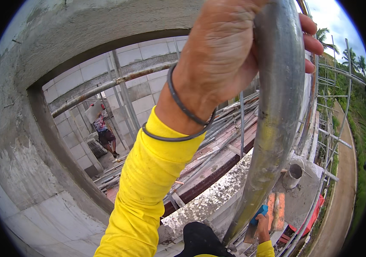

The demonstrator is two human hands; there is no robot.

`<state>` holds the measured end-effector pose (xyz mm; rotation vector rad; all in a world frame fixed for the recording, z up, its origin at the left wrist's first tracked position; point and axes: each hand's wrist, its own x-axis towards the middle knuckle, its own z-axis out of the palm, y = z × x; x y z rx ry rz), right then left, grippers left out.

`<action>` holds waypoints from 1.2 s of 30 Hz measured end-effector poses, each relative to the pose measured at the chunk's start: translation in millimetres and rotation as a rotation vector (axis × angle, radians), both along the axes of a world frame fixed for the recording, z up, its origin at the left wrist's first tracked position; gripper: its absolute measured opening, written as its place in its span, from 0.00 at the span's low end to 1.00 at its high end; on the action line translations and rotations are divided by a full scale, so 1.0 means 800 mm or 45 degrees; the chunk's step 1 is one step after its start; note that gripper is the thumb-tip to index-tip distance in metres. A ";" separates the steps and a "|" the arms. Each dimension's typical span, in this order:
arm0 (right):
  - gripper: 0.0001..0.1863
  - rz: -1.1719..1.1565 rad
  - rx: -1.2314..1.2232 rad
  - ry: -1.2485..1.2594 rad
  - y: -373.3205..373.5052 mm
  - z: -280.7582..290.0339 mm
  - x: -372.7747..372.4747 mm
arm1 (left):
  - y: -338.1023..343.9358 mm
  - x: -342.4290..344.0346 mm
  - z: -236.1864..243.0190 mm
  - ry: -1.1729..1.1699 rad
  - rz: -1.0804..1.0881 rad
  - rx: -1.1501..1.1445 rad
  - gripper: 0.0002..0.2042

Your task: The person smooths a freshly plastered wall using a trowel and a sponge, working on the upper section of a window opening. They repeatedly scrape and wipe the surface to even out the plaster and clean the tool.

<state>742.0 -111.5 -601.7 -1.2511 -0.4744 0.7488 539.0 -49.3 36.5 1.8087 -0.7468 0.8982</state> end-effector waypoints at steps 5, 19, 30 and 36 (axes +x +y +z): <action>0.04 0.060 0.044 -0.021 -0.003 0.111 -0.053 | 0.000 0.015 -0.005 -0.052 -0.061 -0.186 0.18; 0.06 -0.204 -0.122 0.017 -0.070 0.275 -0.055 | -0.028 0.001 -0.002 0.191 0.453 -0.338 0.40; 0.04 -0.307 -0.360 -0.160 -0.245 0.509 -0.024 | -0.053 -0.024 0.000 0.729 0.804 -0.397 0.46; 0.03 -0.279 -0.441 -0.178 -0.309 0.573 -0.015 | -0.062 -0.050 0.084 0.915 0.456 -0.811 0.41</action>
